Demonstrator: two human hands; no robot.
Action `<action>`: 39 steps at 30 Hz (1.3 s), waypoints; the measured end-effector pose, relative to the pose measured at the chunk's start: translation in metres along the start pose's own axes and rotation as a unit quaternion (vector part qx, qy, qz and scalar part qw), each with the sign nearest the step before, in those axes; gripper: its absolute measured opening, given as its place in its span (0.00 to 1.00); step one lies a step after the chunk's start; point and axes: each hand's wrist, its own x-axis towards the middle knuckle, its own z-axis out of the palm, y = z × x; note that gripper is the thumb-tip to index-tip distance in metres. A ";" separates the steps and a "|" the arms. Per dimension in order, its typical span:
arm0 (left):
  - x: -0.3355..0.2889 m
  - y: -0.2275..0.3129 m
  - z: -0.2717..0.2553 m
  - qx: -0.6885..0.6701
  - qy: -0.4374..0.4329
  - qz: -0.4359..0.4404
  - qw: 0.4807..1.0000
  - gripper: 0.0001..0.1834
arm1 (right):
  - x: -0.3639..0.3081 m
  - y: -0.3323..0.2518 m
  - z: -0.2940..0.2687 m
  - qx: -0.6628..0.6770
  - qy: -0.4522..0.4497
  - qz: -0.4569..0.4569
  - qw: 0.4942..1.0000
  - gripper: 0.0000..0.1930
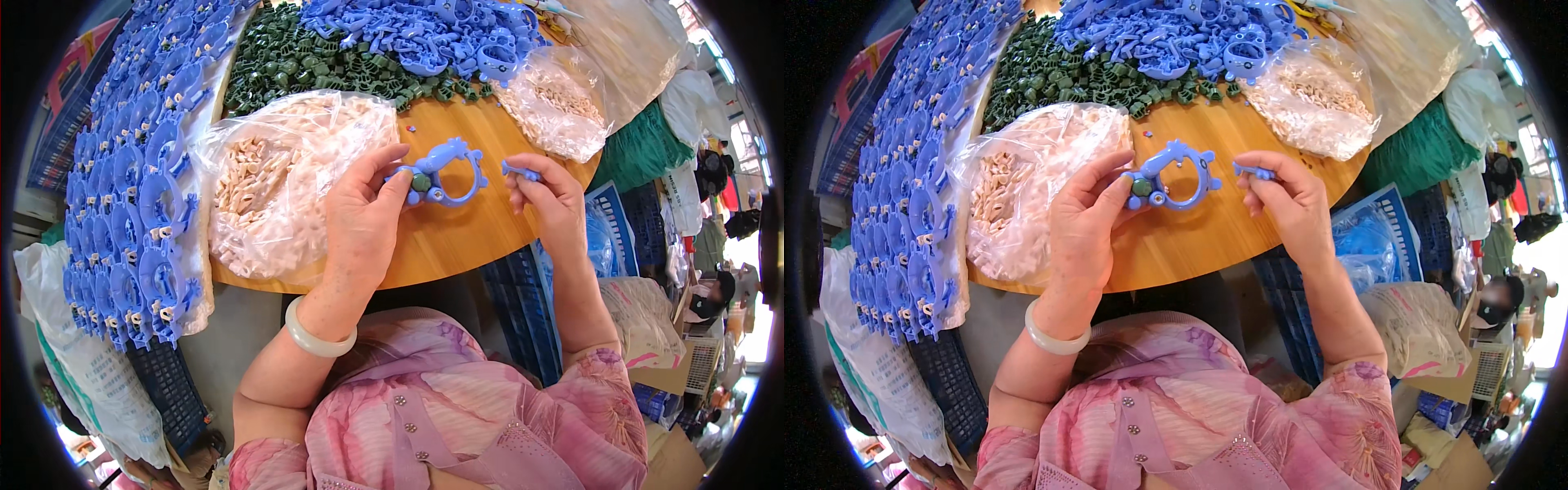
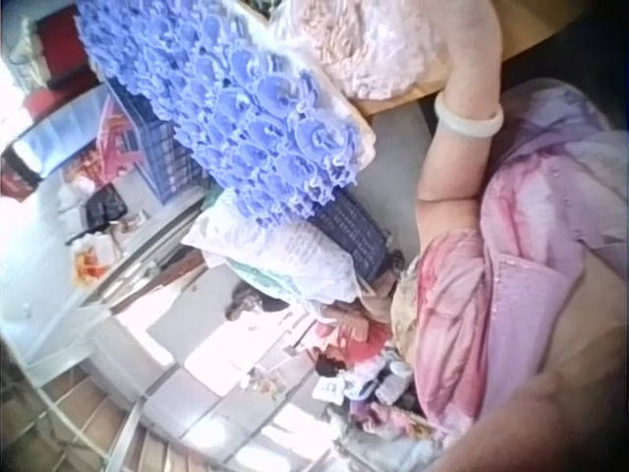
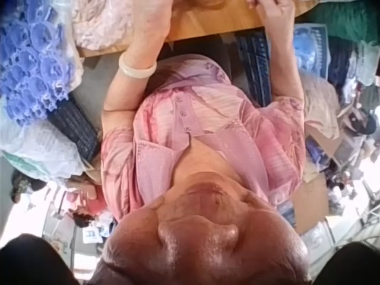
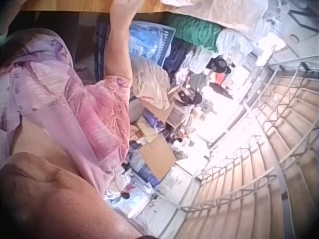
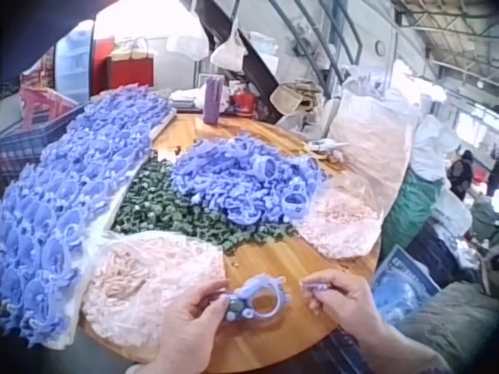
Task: Assembling small plastic toy components by hand at a workbench.
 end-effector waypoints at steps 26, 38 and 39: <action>-0.001 -0.001 -0.001 0.005 -0.005 0.011 1.000 0.15 | -0.006 -0.022 0.049 -0.057 -0.093 0.010 0.994 0.06; 0.000 -0.005 -0.002 0.028 0.004 0.023 0.999 0.15 | -0.004 -0.022 0.049 -0.097 -0.091 -0.013 0.991 0.06; 0.000 -0.005 -0.002 0.027 0.005 0.023 0.999 0.15 | -0.005 -0.021 0.049 -0.097 -0.091 -0.015 0.991 0.06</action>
